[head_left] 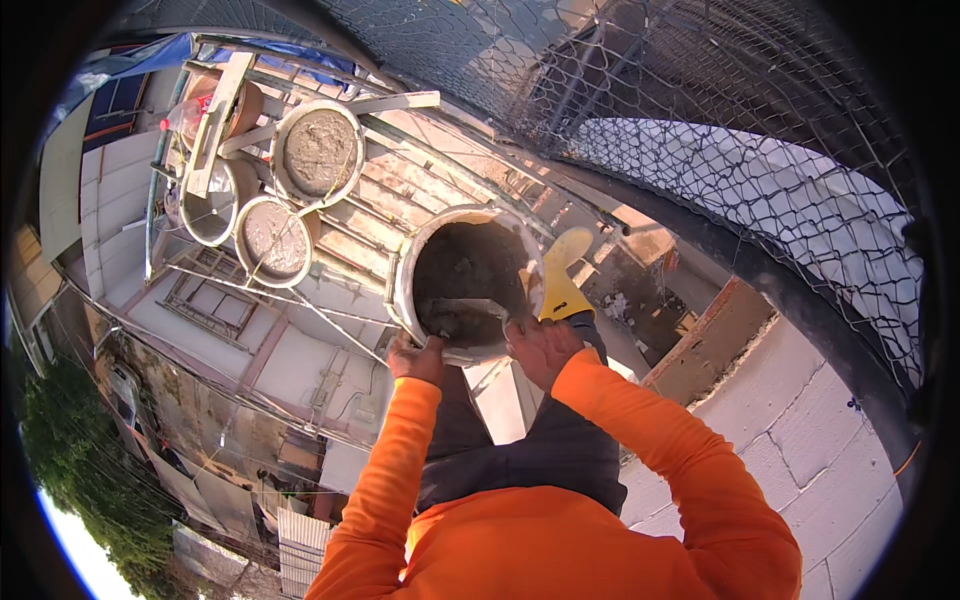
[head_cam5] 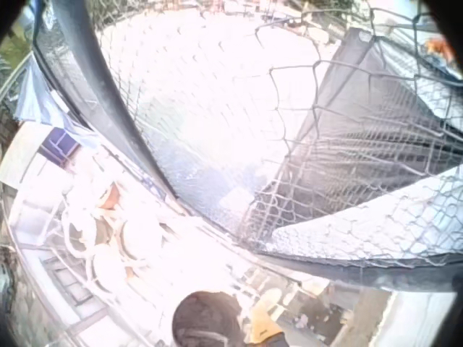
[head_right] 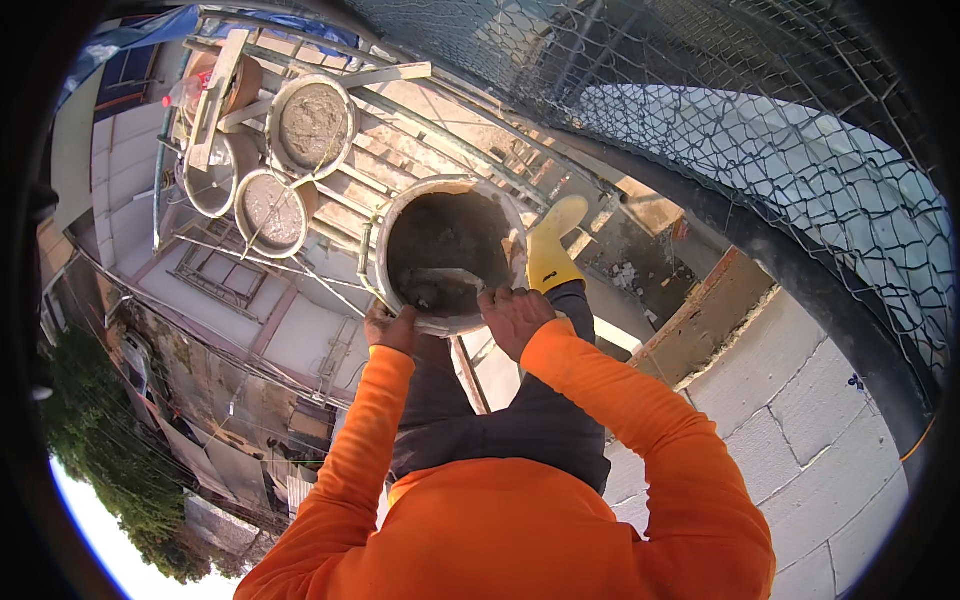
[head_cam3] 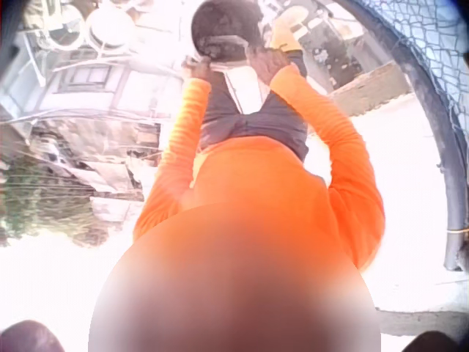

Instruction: The person scoops cement from a bucket with a trowel and applies it to a wall on scaffolding. They repeatedly transfer cement from the bucket to the wall, smoothing it with the trowel.

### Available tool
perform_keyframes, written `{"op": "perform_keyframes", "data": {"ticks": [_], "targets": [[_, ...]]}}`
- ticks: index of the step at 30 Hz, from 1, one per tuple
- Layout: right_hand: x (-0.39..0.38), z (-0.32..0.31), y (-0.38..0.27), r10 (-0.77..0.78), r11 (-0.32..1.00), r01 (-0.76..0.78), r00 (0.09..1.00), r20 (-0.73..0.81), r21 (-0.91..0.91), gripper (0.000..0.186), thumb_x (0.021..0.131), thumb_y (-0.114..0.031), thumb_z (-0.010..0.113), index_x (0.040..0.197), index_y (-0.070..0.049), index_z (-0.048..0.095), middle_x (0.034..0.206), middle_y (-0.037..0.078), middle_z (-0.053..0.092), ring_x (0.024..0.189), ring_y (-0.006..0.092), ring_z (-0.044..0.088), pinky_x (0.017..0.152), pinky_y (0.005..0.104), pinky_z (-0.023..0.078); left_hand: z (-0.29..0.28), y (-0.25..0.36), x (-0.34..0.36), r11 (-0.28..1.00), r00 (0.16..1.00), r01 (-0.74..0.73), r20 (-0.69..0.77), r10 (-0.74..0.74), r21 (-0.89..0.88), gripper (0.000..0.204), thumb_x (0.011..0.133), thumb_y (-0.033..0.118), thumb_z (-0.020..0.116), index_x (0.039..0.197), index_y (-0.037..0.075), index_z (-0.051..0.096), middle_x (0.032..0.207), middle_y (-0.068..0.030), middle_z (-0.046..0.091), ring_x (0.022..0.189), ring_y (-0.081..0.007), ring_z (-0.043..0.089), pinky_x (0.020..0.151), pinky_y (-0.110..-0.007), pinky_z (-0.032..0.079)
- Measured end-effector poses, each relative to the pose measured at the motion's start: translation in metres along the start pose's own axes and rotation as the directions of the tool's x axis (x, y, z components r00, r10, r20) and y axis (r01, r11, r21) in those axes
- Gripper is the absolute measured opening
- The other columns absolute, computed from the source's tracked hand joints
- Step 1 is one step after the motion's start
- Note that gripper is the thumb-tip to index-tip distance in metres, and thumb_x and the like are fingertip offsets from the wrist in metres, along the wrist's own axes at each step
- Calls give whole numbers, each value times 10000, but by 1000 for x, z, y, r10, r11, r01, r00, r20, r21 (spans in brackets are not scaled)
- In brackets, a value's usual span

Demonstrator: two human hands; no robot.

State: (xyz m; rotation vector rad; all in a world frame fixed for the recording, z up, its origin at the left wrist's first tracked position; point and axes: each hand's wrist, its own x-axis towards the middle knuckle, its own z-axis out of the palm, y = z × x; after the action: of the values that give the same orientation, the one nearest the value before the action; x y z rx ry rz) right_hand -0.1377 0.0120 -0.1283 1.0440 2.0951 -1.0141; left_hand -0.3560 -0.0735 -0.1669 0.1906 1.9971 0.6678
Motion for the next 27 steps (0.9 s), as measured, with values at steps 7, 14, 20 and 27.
{"op": "perform_keyframes", "data": {"ticks": [7, 14, 20, 27], "targets": [[-68, -93, -18, 233, 860, -200, 972, -13, 469, 361, 1022, -408, 548, 1118, -78, 658, 941, 219, 716, 908, 425, 698, 841, 531, 536, -44, 105, -92, 956, 938, -291, 205, 280, 26, 206, 786, 51, 710, 980, -16, 698, 912, -57, 737, 794, -122, 659, 757, -297, 542], [-156, -119, 16, 327, 928, -253, 904, -274, 273, 342, 1024, -368, 540, 1147, -66, 644, 968, 213, 728, 928, 389, 708, 875, 499, 536, -49, 179, -139, 935, 887, -354, 327, 325, 31, 234, 786, 11, 704, 1018, -21, 708, 910, -49, 741, 812, -120, 662, 797, -291, 550], [-134, -140, -23, 313, 923, -274, 943, -111, 270, 410, 1035, -410, 522, 1235, -64, 615, 977, 255, 726, 967, 454, 690, 886, 553, 520, -39, 185, -152, 933, 901, -341, 322, 290, 116, 384, 770, 34, 711, 1150, -21, 710, 960, -77, 747, 867, -142, 672, 850, -304, 550], [-162, -136, -12, -170, 985, 162, 952, -256, -54, 287, 1028, -317, 562, 1110, -45, 607, 950, 228, 689, 848, 371, 727, 716, 485, 567, -45, 151, -142, 951, 964, -265, 40, 262, 157, 238, 763, 131, 721, 969, 12, 731, 799, -118, 740, 727, -203, 688, 738, -374, 557]]}}
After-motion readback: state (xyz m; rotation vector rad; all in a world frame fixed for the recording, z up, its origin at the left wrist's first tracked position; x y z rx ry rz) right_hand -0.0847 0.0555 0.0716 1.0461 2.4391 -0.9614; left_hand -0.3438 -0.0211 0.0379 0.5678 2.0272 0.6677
